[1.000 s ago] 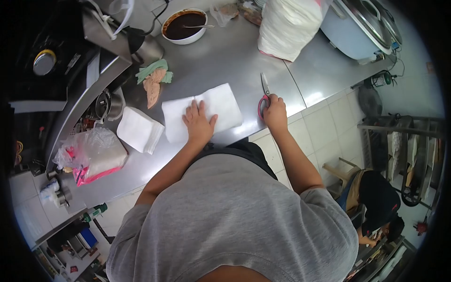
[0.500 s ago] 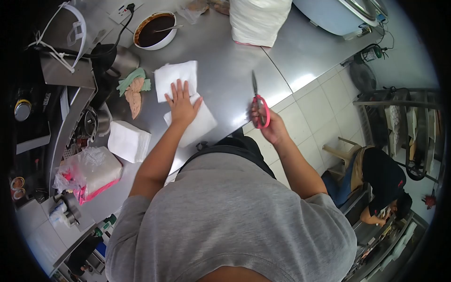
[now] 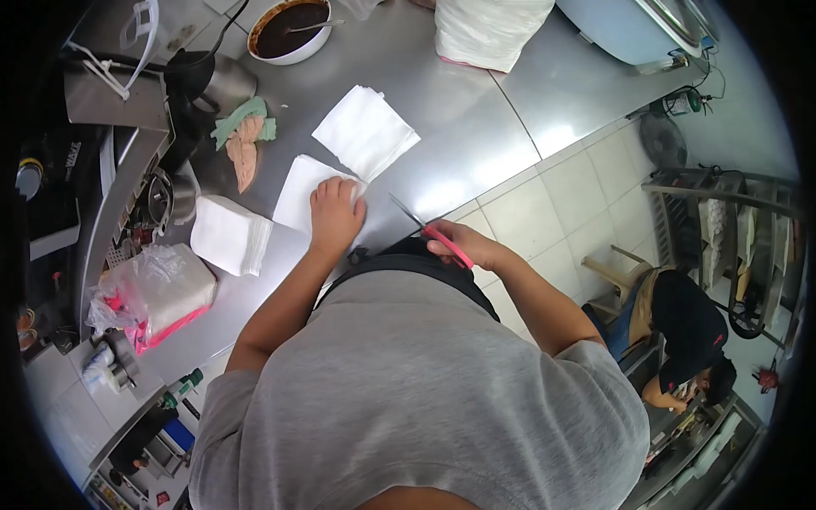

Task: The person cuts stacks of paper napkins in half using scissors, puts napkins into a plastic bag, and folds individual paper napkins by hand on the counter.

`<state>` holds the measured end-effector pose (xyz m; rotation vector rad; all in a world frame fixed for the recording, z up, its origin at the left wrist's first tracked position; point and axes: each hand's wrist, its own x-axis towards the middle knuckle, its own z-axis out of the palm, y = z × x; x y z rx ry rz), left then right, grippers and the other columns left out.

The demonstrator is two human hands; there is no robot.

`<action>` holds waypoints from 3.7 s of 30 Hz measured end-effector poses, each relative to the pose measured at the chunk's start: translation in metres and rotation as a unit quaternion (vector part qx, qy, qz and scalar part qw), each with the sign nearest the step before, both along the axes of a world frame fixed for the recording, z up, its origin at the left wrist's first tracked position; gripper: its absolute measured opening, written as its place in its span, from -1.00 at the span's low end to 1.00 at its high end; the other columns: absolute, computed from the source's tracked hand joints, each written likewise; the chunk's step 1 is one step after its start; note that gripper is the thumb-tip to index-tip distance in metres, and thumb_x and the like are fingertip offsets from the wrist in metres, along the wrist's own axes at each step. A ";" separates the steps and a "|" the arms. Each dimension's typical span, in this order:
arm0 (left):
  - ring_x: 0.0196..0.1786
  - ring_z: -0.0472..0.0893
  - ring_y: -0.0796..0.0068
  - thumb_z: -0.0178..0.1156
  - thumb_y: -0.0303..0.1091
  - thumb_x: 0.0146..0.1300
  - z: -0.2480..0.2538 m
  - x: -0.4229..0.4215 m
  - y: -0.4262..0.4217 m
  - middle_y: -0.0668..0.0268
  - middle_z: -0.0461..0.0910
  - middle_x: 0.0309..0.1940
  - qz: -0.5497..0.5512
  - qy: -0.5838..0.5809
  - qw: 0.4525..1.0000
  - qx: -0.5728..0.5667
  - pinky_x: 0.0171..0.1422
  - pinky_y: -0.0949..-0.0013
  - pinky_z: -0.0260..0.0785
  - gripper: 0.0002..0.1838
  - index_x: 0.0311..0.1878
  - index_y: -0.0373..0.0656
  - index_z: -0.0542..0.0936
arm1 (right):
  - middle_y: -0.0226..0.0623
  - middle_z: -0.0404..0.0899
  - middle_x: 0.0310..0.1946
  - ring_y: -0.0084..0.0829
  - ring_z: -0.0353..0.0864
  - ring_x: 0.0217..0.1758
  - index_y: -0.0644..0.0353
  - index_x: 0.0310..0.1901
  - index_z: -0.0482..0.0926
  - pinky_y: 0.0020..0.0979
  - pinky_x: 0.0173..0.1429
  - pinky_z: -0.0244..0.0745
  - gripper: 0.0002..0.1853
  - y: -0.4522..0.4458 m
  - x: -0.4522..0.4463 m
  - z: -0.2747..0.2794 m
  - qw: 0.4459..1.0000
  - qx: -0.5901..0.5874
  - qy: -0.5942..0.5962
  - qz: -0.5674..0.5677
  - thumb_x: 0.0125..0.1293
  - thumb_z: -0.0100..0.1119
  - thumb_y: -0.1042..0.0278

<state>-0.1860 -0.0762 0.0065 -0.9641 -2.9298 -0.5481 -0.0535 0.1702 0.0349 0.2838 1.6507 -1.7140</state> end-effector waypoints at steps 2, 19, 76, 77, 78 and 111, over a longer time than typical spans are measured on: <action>0.08 0.44 0.13 0.23 -0.36 0.03 -0.001 -0.008 -0.002 0.18 0.47 -0.10 -0.013 -0.013 0.999 -0.040 0.16 0.09 0.30 -0.63 -0.04 -0.19 0.52 | -0.37 0.48 -0.36 -0.54 0.48 -0.39 0.23 0.17 0.40 -0.49 -0.29 0.43 -0.32 -0.008 -0.008 0.005 0.999 0.000 0.000 0.033 0.28 0.16 -0.22; -0.16 0.54 0.18 0.24 -0.37 0.02 -0.007 -0.016 0.001 0.22 0.54 -0.32 0.000 0.049 0.997 -0.052 -0.15 0.22 0.49 -0.78 -0.22 -0.16 0.56 | -0.40 0.38 -0.58 -0.57 0.42 -0.60 0.28 0.06 0.39 -0.52 -0.55 0.42 -0.26 -0.046 -0.054 0.003 0.999 -0.042 -0.024 0.023 0.26 0.04 -0.38; -0.08 0.55 0.17 0.18 -0.43 0.06 0.001 0.000 -0.042 0.23 0.59 -0.25 0.030 0.013 0.993 0.109 -0.03 0.20 0.46 -0.82 -0.22 -0.16 0.61 | -0.42 0.42 -0.58 -0.58 0.40 -0.66 0.30 -0.11 0.49 -0.54 -0.61 0.32 -0.35 0.015 -0.057 0.023 0.979 -0.164 0.000 0.122 0.31 0.04 -0.31; -0.08 0.56 0.16 0.17 -0.42 0.07 0.001 0.000 -0.044 0.22 0.59 -0.24 0.040 0.007 0.992 0.122 -0.04 0.19 0.46 -0.82 -0.22 -0.16 0.60 | -0.41 0.43 -0.54 -0.58 0.42 -0.63 0.30 -0.07 0.49 -0.54 -0.58 0.34 -0.33 0.021 -0.056 0.022 0.975 -0.201 0.008 0.100 0.30 0.04 -0.32; -0.09 0.56 0.14 0.17 -0.42 0.08 0.004 -0.002 -0.046 0.20 0.59 -0.24 0.075 -0.002 0.988 0.137 -0.03 0.19 0.45 -0.82 -0.22 -0.17 0.60 | -0.40 0.45 -0.50 -0.57 0.47 -0.54 0.29 -0.03 0.49 -0.52 -0.48 0.40 -0.31 0.029 -0.063 0.031 0.985 -0.137 0.020 0.102 0.27 0.07 -0.34; -0.22 0.63 0.28 0.32 -0.38 0.07 0.004 -0.032 0.036 0.21 0.61 -0.18 0.447 -0.448 0.602 0.487 -0.11 0.20 0.49 -0.51 0.10 -0.23 0.47 | 0.15 0.58 -0.13 0.06 0.58 -0.03 0.41 0.06 0.44 -0.14 0.10 0.47 -0.46 0.008 -0.184 -0.014 0.868 0.373 0.328 -0.001 0.07 0.28 0.27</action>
